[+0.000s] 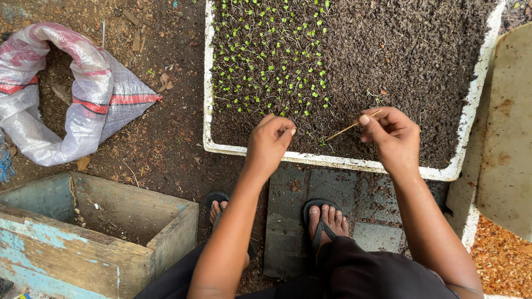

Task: The person uses a small wooden stick to poke holes in the soil inside a styrofoam box and then carefully places young seedlings into the holes by hand.

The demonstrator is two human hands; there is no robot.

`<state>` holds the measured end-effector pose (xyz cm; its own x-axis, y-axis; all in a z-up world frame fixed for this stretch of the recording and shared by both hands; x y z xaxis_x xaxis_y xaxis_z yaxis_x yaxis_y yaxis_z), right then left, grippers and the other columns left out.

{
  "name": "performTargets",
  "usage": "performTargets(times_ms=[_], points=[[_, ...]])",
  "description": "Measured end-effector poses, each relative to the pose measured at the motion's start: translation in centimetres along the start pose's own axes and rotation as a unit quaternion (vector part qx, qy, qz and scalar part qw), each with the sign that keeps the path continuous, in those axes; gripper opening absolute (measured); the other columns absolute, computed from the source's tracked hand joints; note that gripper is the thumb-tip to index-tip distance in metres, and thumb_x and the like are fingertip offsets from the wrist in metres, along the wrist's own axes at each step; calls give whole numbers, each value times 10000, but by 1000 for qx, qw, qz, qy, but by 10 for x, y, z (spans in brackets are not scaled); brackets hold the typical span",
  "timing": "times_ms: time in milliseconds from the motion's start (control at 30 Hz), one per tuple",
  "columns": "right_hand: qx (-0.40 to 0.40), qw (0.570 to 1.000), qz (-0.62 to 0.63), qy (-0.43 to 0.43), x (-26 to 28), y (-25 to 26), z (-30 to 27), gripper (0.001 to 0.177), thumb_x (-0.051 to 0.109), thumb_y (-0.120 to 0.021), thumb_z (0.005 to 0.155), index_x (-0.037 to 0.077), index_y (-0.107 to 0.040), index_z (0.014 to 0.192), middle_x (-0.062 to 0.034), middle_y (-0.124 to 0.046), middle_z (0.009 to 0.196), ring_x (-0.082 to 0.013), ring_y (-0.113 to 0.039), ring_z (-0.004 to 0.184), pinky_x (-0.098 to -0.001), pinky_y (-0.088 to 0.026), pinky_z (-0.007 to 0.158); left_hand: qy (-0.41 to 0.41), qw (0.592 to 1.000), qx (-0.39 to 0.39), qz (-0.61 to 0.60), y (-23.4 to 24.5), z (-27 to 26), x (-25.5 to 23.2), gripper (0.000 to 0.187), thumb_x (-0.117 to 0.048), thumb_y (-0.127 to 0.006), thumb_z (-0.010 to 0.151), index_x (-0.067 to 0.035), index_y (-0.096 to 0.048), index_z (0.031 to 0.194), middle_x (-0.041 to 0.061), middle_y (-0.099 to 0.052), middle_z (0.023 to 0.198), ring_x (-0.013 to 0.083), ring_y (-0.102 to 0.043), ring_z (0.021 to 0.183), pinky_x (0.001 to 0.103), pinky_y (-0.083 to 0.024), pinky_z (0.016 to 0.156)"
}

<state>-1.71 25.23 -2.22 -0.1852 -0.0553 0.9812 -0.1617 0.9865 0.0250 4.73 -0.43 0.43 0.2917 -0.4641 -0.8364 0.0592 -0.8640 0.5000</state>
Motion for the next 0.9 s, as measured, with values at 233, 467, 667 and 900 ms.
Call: performTargets(times_ms=[233, 467, 667, 900], points=[[-6, 999, -3, 35, 12, -10, 23, 100, -11, -672, 1046, -47, -669, 1139, -186, -718, 987, -154, -680, 686, -264, -590, 624, -147, 966, 153, 148, -25, 58, -32, 110, 16, -680, 895, -61, -756, 916, 96, -645, 830, 198, -622, 752, 359, -527, 698], [-3, 999, 7, 38, -8, -17, 32, 109, -30, -682, 1015, -38, -696, 1123, -187, -721, 958, -157, -673, 652, -255, -564, 580, -217, 918, 196, 269, -58, 80, -17, 113, 3, -710, 856, -83, -778, 885, 67, -628, 771, 211, -644, 741, 374, -560, 667], [7, 999, -9, 42, -14, -20, 36, 105, -13, -696, 1008, -27, -707, 1112, -179, -724, 941, -159, -677, 640, -245, -543, 559, -249, 901, 185, 302, -65, 84, -12, 118, -12, -667, 900, -87, -751, 866, 47, -559, 748, 218, -623, 727, 369, -550, 626], [12, 999, 33, 26, -11, -20, 36, 115, 11, -690, 1020, -14, -686, 1133, -164, -731, 972, -134, -681, 661, -222, -543, 595, -248, 894, 192, 320, -62, 85, -20, 159, -30, -619, 950, -104, -751, 901, 18, -518, 756, 174, -607, 731, 324, -545, 624]])
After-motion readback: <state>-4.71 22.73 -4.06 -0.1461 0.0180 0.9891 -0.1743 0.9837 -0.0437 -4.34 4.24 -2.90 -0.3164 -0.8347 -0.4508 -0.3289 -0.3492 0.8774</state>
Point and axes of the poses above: each hand's wrist, its own z-axis towards the middle knuckle, its own y-axis out of the back of the hand, x = y × z, the point moved 5 cm from there along z, towards the middle knuckle
